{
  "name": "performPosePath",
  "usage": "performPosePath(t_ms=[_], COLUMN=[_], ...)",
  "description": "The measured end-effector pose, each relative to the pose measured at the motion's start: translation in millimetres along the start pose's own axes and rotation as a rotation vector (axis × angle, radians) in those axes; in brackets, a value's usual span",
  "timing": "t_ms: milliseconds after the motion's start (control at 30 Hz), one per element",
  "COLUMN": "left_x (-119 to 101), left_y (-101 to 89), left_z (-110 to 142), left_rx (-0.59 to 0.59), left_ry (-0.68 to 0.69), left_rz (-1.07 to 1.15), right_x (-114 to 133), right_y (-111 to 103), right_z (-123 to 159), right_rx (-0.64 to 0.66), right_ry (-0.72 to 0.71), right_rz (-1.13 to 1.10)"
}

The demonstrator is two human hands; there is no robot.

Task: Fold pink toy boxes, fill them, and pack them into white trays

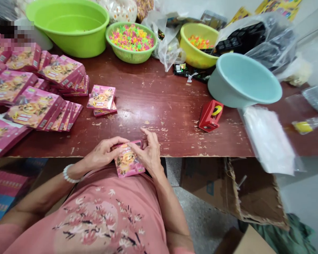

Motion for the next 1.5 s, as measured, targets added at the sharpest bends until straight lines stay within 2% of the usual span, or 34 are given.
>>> performPosePath(t_ms=[67,133,367,533,633,700,833,900,933,1000,1100,1167,1267,1333,1400,1433,1500], left_x=[-10.9,-18.9,-12.3,-16.8,-17.1,-14.5,-3.6,3.7,8.2,18.1,28.2,26.3,11.8,2.4,1.4,4.9,17.4], left_y=[0.6,1.8,8.2,5.4,1.9,1.7,5.6,4.3,1.6,-9.0,-29.2,-40.5,-54.9,-67.9,-93.7,-113.5,-164.5], left_z=[13.2,20.3,14.7,13.2,7.4,2.9,1.2,3.4,4.2,4.2,0.8,-1.5,4.8,20.2,46.4,63.7,106.2], left_rx=[0.026,0.035,0.15,0.103,0.02,0.02,0.115,0.111,0.077,-0.075,-0.343,-0.456,-0.524,-0.533,-0.618,-0.712,-1.009], left_ry=[0.039,0.072,-0.06,-0.015,-0.027,-0.053,-0.129,-0.175,-0.203,-0.253,-0.251,-0.185,-0.052,-0.004,-0.009,-0.022,-0.048], left_rz=[-0.045,-0.064,-0.01,-0.154,-0.334,-0.352,-0.106,0.075,0.176,0.361,0.545,0.594,0.572,0.518,0.413,0.329,0.083], right_x=[2.9,4.4,-21.5,-27.5,-27.2,-27.3,-27.6,-28.2,-28.8,-29.7,-24.2,-13.0,11.1,26.7,39.0,43.4,49.6], right_y=[0.6,1.9,11.2,16.4,16.5,17.8,20.5,21.9,23.1,26.3,31.9,37.8,51.4,60.6,69.2,73.7,84.3], right_z=[15.3,29.0,59.2,72.1,70.0,66.6,62.4,61.7,61.0,56.8,37.4,15.0,-32.5,-72.6,-116.9,-139.5,-182.6], right_rx=[0.161,0.268,0.236,0.347,0.408,0.454,0.487,0.454,0.431,0.36,0.181,0.088,0.068,0.085,0.094,0.093,0.085], right_ry=[0.115,0.187,0.296,0.297,0.293,0.299,0.341,0.395,0.427,0.48,0.477,0.421,0.306,0.209,0.103,0.052,-0.053], right_rz=[-0.107,-0.186,-0.353,-0.303,-0.337,-0.38,-0.403,-0.441,-0.469,-0.531,-0.644,-0.711,-0.725,-0.67,-0.595,-0.556,-0.472])
Point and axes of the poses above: each hand's wrist, its own z-axis away from the middle knuckle, its own y-axis out of the palm, x = y × z, the point moved 5 cm from there along -z, towards the middle knuckle, and after that the axes turned 5 degrees about -z, right-handed, at the moved point
